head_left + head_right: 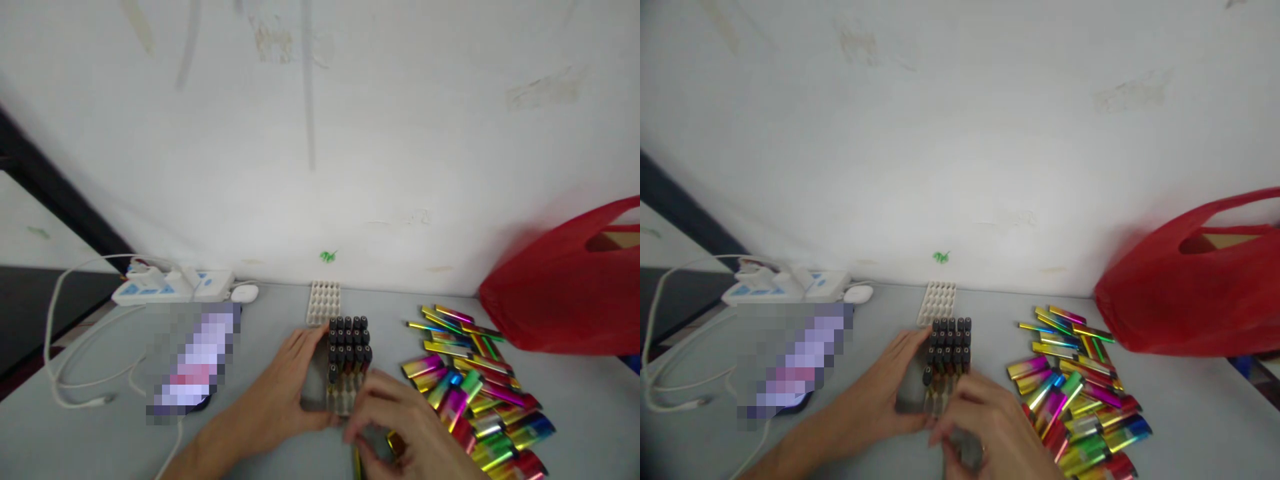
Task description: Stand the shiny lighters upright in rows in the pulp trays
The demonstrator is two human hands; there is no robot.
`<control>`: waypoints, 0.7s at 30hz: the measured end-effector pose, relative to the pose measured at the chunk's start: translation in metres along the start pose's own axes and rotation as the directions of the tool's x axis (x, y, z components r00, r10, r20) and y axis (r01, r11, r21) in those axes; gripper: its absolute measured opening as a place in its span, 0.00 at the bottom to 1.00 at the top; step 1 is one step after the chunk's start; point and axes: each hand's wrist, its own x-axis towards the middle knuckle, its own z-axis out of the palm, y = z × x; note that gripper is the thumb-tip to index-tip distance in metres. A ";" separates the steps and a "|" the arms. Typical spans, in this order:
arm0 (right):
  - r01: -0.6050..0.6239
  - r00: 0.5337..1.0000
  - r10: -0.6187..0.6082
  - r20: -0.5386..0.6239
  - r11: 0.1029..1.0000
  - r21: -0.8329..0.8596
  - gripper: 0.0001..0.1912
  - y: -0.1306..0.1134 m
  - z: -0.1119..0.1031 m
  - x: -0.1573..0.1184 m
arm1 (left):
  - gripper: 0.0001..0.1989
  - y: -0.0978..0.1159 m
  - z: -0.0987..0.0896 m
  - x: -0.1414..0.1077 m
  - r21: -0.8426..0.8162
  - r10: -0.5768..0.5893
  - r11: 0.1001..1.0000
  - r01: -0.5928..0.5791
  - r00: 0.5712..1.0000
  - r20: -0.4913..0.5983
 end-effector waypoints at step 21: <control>0.132 0.981 -0.078 0.178 0.939 -0.319 0.14 0.036 0.050 -0.019 | 0.62 -0.001 0.000 -0.001 -0.007 0.007 1.000 -0.007 1.000 -0.024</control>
